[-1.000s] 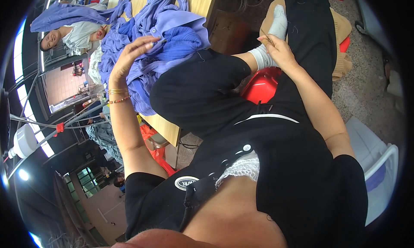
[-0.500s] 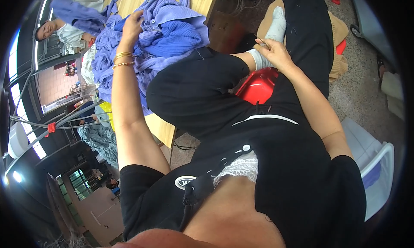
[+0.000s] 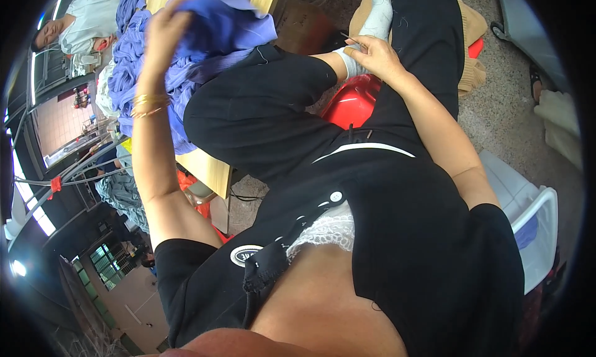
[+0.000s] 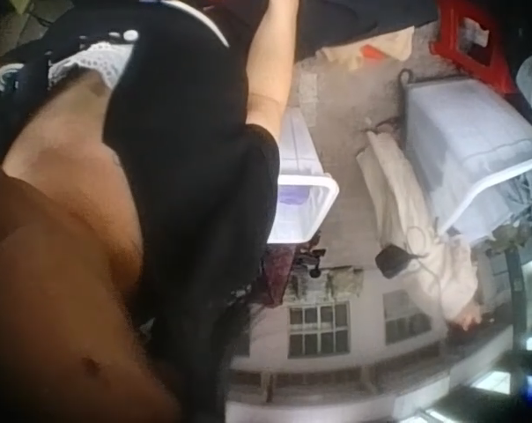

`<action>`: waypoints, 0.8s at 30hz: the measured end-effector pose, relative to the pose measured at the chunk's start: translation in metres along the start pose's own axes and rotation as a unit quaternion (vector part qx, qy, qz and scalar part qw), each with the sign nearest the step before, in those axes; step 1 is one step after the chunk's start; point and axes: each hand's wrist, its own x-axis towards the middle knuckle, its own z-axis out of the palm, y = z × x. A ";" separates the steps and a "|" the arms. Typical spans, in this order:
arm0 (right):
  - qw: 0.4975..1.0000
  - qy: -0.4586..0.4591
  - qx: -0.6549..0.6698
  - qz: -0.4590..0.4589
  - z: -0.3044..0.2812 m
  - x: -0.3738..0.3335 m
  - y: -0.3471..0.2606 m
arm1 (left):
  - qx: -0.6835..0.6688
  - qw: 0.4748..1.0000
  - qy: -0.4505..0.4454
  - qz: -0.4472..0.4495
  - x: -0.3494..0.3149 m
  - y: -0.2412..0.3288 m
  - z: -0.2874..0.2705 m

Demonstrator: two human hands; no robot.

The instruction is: Trimming loose threads and inspecting fasteners on blue garments in a textile workshop.

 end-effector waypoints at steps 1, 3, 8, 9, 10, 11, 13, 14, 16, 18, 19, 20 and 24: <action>1.000 0.000 -0.002 -0.024 0.002 -0.001 -0.009 | -0.165 0.974 0.092 0.128 0.000 -0.034 -0.036; 1.000 0.003 0.003 -0.028 -0.003 -0.005 -0.007 | -0.122 0.946 0.206 0.218 -0.011 -0.027 -0.084; 1.000 0.016 -0.004 -0.011 -0.004 -0.006 0.005 | -0.476 0.747 0.440 0.150 -0.090 0.077 -0.127; 0.999 0.030 0.009 -0.031 -0.003 -0.006 0.011 | -0.697 0.677 0.074 0.223 -0.122 0.020 -0.185; 0.999 0.023 0.011 -0.028 -0.003 -0.006 0.008 | -0.731 0.640 0.143 0.188 -0.141 0.013 -0.192; 0.999 0.018 0.008 -0.033 -0.001 -0.006 0.010 | -0.731 0.634 0.159 0.199 -0.158 0.004 -0.191; 0.999 0.041 0.015 -0.029 0.001 -0.006 0.015 | -0.625 0.689 0.331 0.158 -0.182 -0.033 -0.158; 1.000 0.009 0.011 -0.001 0.002 -0.005 0.003 | -0.606 0.723 0.302 0.137 -0.200 -0.069 -0.143; 0.999 -0.020 0.044 -0.016 0.009 0.004 0.001 | -0.406 0.816 0.408 -0.057 -0.226 -0.146 -0.107; 0.998 0.008 0.059 -0.023 0.008 0.003 0.015 | -0.416 0.783 0.415 -0.203 -0.205 -0.117 -0.032; 0.996 0.014 0.074 -0.040 0.012 0.002 0.009 | -0.412 0.788 0.421 -0.180 -0.221 -0.131 -0.018; 0.995 -0.005 0.101 -0.012 0.010 0.004 0.013 | -0.407 0.782 0.439 -0.174 -0.222 -0.120 -0.001; 0.978 0.052 0.187 -0.076 -0.004 0.011 0.014 | -0.342 0.798 0.480 -0.126 -0.226 -0.044 0.031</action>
